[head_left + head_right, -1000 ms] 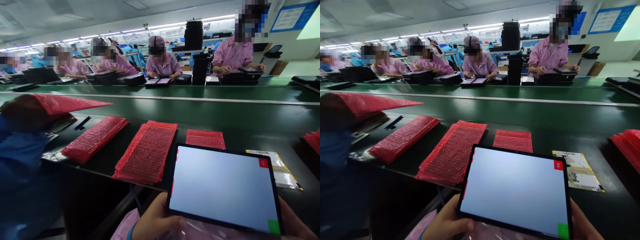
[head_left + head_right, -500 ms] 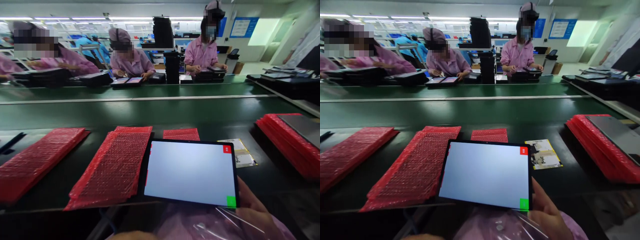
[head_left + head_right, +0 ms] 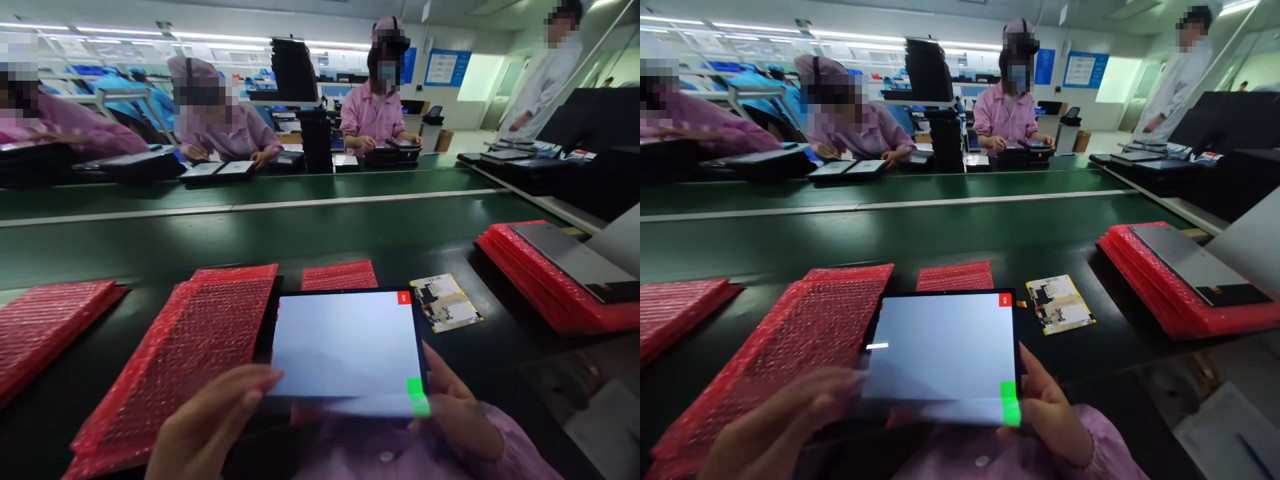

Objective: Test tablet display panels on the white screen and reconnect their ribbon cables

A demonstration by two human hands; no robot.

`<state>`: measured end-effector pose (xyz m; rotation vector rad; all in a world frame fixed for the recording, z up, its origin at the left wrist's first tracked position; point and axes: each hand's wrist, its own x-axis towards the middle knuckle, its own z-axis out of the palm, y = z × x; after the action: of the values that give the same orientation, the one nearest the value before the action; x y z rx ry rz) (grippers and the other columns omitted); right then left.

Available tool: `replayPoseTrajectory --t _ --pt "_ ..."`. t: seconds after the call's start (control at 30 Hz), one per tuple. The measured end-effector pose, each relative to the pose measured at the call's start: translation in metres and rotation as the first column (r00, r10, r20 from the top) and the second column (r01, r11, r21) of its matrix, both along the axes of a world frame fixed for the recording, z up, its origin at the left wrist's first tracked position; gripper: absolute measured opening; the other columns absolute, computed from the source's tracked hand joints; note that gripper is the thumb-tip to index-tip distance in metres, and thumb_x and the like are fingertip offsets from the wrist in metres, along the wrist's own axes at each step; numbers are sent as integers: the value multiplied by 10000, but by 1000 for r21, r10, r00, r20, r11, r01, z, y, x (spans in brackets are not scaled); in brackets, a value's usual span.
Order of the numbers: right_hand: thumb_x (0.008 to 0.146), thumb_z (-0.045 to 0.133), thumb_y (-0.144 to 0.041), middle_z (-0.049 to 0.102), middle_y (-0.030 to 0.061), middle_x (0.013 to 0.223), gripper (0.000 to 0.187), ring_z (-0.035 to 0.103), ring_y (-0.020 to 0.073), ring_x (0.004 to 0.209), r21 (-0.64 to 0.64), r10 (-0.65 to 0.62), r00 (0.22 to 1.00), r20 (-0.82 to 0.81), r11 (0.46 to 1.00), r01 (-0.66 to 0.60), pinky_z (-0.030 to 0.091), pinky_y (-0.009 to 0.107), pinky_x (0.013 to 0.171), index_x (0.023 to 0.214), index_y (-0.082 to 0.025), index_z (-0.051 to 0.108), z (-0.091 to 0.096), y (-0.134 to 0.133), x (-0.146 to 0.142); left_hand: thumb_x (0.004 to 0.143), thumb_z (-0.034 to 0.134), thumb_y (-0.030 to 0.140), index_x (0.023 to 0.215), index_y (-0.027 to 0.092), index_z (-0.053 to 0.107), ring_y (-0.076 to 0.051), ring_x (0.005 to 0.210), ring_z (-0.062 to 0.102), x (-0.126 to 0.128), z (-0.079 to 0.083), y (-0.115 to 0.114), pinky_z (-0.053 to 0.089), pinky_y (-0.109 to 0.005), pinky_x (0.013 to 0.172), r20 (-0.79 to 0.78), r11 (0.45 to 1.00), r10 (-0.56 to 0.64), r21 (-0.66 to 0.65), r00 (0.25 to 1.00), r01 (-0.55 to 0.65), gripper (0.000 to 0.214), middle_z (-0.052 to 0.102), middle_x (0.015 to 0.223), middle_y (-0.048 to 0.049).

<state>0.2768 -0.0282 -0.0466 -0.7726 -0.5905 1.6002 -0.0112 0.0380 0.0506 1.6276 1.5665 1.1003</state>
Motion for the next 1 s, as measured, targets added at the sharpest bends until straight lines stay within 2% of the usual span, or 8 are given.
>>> replayPoseTrajectory --t 0.07,0.13,0.23,0.4,0.57,0.8,1.0 --pt "653 785 -178 727 -2 851 758 676 202 583 6 13 1000 9 1000 -13 547 277 505 1305 -472 533 -4 1 -2 695 701 601 780 259 786 -182 713 656 5 12 14 565 -254 706 13 994 72 78 997 -73 362 734 748 -25" --pt "655 779 -198 726 5 854 760 673 199 590 21 29 1000 -2 999 -29 540 265 504 1322 -455 522 -6 0 -3 713 712 551 883 245 781 -125 555 585 11 15 19 525 -206 565 94 982 156 95 983 -165 357 676 624 15" --pt "656 769 -204 729 -6 878 733 673 193 599 36 43 999 -31 998 -42 540 260 497 1295 -481 539 -6 -1 -4 681 752 528 987 236 757 -75 430 491 17 4 16 445 -172 434 236 972 212 47 949 -229 423 613 548 59" --pt "644 766 -178 725 -28 854 727 680 189 602 28 66 998 -20 997 -65 552 255 495 1260 -503 559 3 0 -5 624 787 529 870 195 753 -56 357 432 9 -18 16 389 -183 353 286 966 239 27 928 -257 417 609 539 61" --pt "650 756 -173 720 -25 850 718 681 180 624 43 95 995 -40 995 -93 551 233 500 1263 -493 564 7 0 -6 620 788 518 877 188 745 -58 368 450 6 -20 17 409 -180 372 319 955 280 2 905 -296 421 603 533 69" --pt "665 759 -184 717 -26 853 741 676 177 601 56 96 995 -35 994 -94 560 242 504 1308 -474 530 3 -2 -6 622 771 536 887 159 748 -56 381 448 8 -17 22 404 -175 388 256 961 275 -62 927 -269 461 604 532 54" --pt "674 767 -177 723 -11 931 767 688 187 656 52 94 993 -66 995 -91 559 232 521 1329 -476 502 2 -3 -4 727 702 552 1084 179 703 -73 391 483 0 -19 27 378 -163 359 233 995 80 -83 969 -62 516 610 559 42"
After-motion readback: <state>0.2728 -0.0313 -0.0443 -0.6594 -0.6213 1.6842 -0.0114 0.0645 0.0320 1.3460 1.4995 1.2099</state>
